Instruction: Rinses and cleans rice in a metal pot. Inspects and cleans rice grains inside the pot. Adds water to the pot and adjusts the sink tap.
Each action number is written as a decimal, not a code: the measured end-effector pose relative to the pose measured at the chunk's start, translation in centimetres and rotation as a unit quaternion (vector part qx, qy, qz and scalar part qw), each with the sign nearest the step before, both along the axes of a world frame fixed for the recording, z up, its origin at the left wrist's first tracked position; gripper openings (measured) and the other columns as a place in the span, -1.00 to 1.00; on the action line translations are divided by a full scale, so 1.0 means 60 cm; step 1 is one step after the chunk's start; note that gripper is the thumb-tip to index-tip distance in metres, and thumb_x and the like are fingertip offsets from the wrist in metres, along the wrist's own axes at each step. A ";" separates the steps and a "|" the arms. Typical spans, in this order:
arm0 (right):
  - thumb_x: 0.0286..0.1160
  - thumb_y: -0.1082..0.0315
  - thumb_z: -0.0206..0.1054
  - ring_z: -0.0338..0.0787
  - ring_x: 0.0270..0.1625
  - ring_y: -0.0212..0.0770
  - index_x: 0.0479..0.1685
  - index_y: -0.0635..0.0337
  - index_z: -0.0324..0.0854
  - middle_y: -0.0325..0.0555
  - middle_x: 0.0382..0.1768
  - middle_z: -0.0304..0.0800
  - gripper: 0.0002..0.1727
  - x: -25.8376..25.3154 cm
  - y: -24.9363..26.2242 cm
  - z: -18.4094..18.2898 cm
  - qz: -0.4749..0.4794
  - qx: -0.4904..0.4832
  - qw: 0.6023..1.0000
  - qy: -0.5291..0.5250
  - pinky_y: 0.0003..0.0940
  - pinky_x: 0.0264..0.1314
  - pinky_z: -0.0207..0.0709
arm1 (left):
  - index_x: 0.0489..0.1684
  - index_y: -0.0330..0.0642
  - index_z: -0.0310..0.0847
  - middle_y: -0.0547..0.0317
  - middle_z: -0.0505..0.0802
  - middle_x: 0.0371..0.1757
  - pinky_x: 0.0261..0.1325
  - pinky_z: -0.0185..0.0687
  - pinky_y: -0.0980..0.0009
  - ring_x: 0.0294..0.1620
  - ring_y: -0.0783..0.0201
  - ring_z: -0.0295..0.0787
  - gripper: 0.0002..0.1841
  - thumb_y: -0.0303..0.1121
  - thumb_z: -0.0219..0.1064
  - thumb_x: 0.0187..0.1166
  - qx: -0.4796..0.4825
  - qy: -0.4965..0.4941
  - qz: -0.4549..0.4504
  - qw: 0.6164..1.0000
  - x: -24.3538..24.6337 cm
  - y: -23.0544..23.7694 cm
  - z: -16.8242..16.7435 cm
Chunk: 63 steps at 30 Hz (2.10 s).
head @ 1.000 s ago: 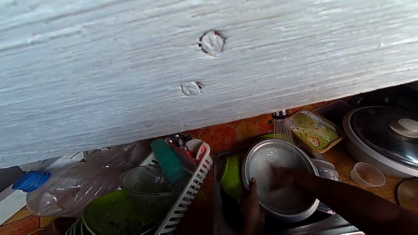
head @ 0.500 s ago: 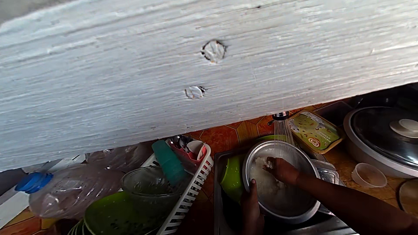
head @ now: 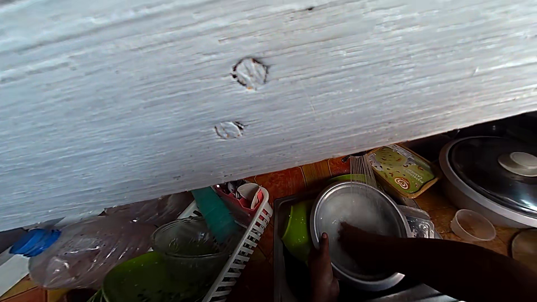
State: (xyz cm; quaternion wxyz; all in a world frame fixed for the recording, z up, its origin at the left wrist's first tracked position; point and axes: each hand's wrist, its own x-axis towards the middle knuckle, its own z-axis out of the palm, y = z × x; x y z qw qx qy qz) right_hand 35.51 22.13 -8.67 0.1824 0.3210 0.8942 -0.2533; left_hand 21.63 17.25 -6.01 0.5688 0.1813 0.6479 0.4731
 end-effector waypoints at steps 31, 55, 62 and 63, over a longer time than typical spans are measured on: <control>0.23 0.56 0.59 0.81 0.17 -0.07 0.76 0.07 0.10 0.11 0.25 0.71 0.00 0.001 -0.001 -0.017 -0.572 -0.418 0.593 0.382 -0.10 0.20 0.73 | 0.35 -0.38 0.56 -0.23 0.82 0.11 0.22 0.74 0.09 0.11 0.05 0.82 -0.57 -0.19 0.29 0.74 0.017 0.018 0.013 1.000 0.007 -0.001 -0.001; 0.42 0.49 0.43 -0.04 0.84 0.53 0.69 0.44 0.30 0.39 0.83 0.02 -0.25 -0.032 0.030 0.027 -0.234 -0.032 0.972 -0.015 0.67 0.66 -0.10 | 0.41 -0.37 0.53 -0.23 0.81 0.17 0.25 0.73 0.08 0.16 0.03 0.81 -0.56 -0.20 0.28 0.75 0.001 0.014 0.025 1.000 0.003 0.001 -0.005; 0.72 0.43 0.13 0.40 0.64 0.43 0.43 0.40 0.56 0.39 0.56 0.47 -0.60 -0.012 0.029 0.017 -0.211 -0.035 0.977 0.006 0.44 0.56 0.30 | 0.39 -0.36 0.54 -0.20 0.81 0.17 0.23 0.74 0.08 0.15 0.04 0.82 -0.55 -0.18 0.30 0.73 0.006 0.004 0.030 1.000 0.003 -0.001 -0.007; 0.68 0.45 0.17 0.43 0.63 0.39 0.47 0.36 0.56 0.38 0.53 0.51 -0.58 -0.002 0.034 0.012 -0.200 -0.049 0.978 0.021 0.39 0.60 0.29 | 0.40 -0.36 0.54 -0.21 0.81 0.17 0.23 0.74 0.07 0.16 0.03 0.82 -0.55 -0.18 0.30 0.73 0.007 0.002 0.030 1.000 0.003 -0.001 -0.006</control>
